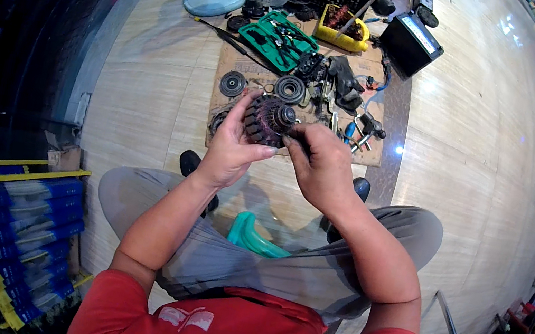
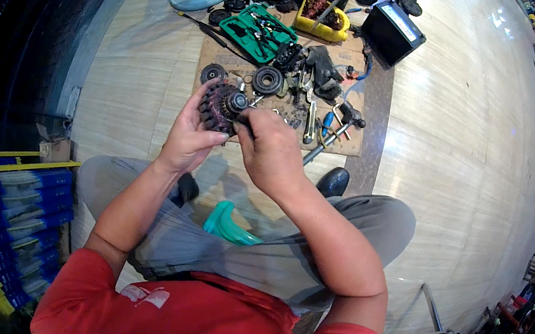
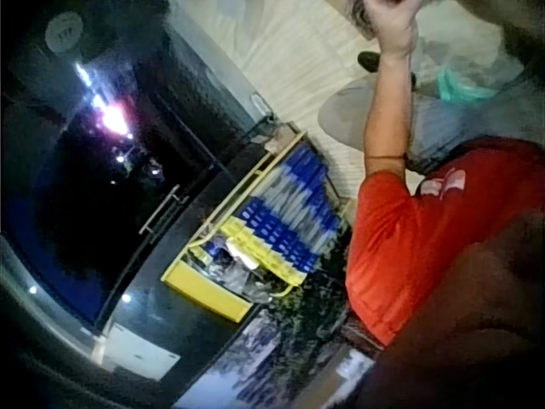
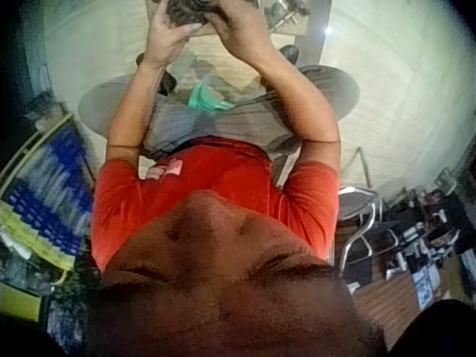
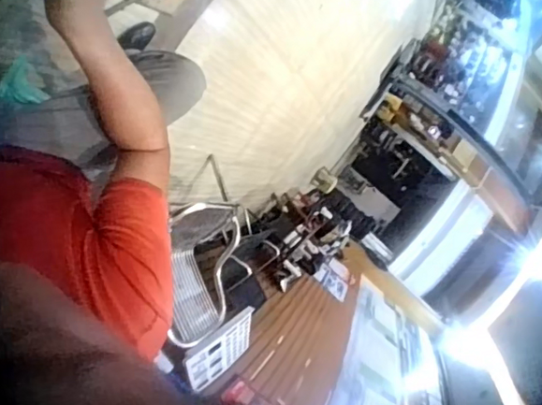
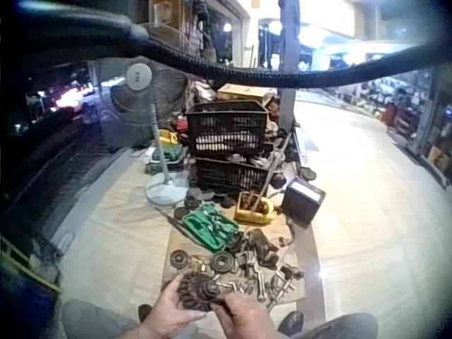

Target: The person rotates a gear assembly by hand while it sits on a wooden board. They use a small metal tool to move a pin within the gears and then turn the component over several times.

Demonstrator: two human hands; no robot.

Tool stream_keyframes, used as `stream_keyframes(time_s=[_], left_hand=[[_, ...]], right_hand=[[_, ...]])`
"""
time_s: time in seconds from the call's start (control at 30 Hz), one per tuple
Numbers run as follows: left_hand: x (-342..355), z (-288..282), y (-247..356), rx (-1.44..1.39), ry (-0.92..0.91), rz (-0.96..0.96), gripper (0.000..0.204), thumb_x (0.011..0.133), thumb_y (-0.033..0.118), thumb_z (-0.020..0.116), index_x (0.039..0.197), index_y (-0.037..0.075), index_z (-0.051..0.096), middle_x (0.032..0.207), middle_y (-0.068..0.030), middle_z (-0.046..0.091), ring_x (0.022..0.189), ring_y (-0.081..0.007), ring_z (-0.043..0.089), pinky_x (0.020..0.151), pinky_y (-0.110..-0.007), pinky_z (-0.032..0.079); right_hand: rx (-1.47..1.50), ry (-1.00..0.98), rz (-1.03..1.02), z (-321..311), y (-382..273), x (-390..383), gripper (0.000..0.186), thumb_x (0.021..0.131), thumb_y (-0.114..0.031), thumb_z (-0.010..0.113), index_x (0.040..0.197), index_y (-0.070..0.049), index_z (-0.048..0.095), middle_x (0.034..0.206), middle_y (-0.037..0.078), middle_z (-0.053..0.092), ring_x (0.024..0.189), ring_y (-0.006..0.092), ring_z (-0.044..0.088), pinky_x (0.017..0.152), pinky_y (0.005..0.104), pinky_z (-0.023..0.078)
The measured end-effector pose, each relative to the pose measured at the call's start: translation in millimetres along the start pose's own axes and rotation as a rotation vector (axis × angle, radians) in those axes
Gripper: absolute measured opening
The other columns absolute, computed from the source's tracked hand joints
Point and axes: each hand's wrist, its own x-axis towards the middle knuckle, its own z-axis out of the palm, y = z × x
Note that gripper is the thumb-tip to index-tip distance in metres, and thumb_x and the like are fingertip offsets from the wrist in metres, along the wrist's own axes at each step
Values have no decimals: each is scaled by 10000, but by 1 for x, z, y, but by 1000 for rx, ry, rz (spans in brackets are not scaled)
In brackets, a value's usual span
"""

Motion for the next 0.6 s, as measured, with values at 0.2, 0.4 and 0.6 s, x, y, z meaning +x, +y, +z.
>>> stream_keyframes(time_s=[0.2, 0.4, 0.6], left_hand=[[0, -2, -1, 26, -13, 35, 989, 677, -141, 712, 1506, 54, 207, 1408, -113, 446, 1259, -215, 504, 1060, -358, 432], [0, -4, -3, 99, -36, 85, 974, 676, -147, 711, 1494, 67, 228, 1460, -104, 402, 1294, -223, 479, 1079, -369, 418], [2, -2, -4, 134, -53, 135, 956, 679, -153, 707, 1486, 62, 240, 1476, -105, 376, 1306, -228, 465, 1090, -377, 410]], right_hand=[[-13, -41, -3, 0, 0, 0, 153, 829, -74, 669, 956, -4, 619, 885, 190, 631, 840, 383, 621, 725, 455, 499], [-27, -43, -10, 1, 1, 0, 154, 825, -60, 690, 955, 1, 634, 851, 185, 642, 794, 362, 639, 681, 420, 505], [3, -53, 35, 4, 1, -1, 146, 826, -48, 691, 954, 12, 655, 846, 189, 657, 793, 369, 651, 676, 401, 511]])
